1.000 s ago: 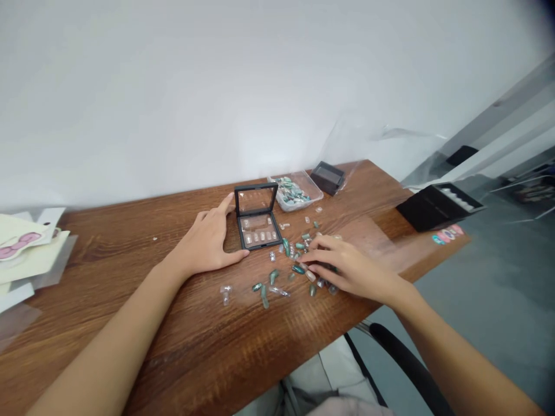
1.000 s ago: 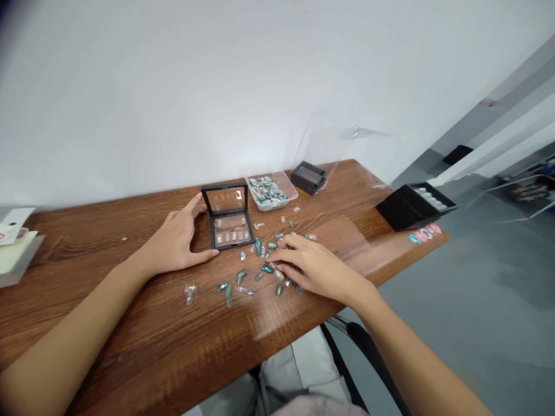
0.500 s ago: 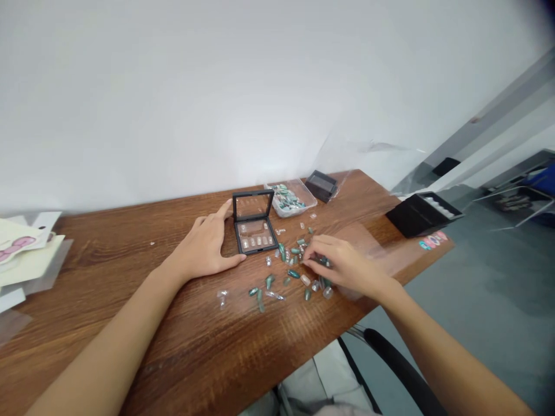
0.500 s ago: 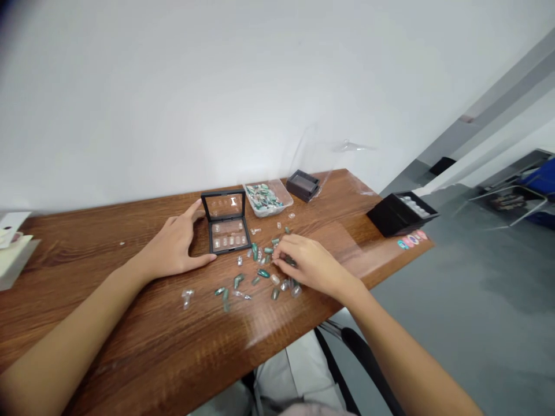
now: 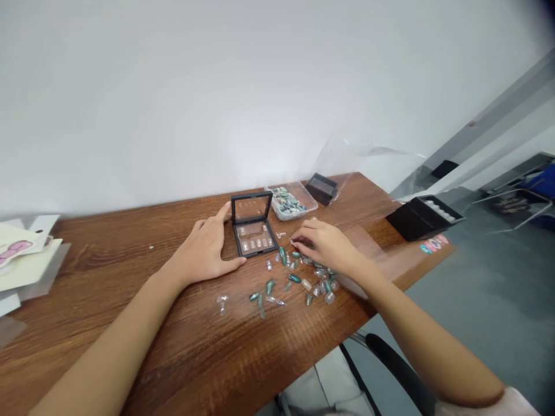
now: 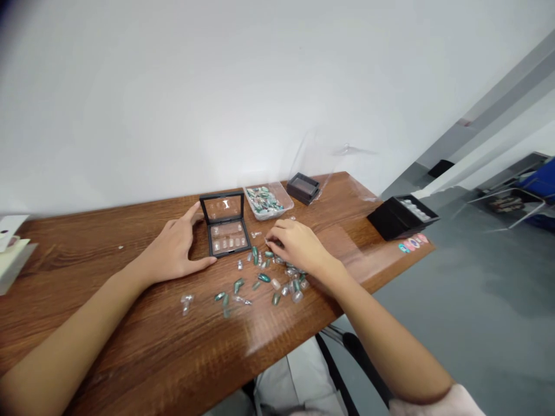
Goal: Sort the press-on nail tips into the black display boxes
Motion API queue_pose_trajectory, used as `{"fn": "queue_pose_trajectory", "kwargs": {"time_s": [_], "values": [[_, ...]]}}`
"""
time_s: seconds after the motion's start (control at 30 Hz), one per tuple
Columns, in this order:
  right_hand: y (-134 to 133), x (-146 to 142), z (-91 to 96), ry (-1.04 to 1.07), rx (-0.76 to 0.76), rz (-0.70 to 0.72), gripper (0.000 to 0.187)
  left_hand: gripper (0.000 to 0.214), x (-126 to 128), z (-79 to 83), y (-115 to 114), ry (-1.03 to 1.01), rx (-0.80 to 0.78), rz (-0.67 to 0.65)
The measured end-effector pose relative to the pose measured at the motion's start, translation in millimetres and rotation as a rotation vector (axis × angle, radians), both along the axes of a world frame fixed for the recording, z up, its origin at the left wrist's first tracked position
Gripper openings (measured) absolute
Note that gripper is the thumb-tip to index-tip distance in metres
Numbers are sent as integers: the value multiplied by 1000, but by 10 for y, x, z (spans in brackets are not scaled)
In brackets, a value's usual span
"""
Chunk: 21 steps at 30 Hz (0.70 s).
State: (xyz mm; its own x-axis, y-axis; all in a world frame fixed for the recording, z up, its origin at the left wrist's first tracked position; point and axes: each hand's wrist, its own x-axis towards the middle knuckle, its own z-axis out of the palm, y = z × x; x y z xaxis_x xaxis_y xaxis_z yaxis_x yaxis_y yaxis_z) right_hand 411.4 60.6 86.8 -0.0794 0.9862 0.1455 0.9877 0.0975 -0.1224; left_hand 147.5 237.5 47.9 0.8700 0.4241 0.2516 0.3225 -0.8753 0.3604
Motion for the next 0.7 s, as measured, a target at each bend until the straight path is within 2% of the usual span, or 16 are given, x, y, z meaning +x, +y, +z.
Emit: {"fn": "queue_pose_trajectory", "kwargs": {"time_s": [0.17,0.4,0.57,0.7], "values": [[20,52,71,114,-82,23,13,111,-1,-5,-9,37,-3,25],[115,31,139,123,-135,33,8,114,11,40,-25,-1,-29,15],[183,-59,223,196,-55,41,10,120,19,36,-22,-16,-46,9],[391,-220,244,229,-39,36,13,122,12,5,-5,-10,-40,5]]}}
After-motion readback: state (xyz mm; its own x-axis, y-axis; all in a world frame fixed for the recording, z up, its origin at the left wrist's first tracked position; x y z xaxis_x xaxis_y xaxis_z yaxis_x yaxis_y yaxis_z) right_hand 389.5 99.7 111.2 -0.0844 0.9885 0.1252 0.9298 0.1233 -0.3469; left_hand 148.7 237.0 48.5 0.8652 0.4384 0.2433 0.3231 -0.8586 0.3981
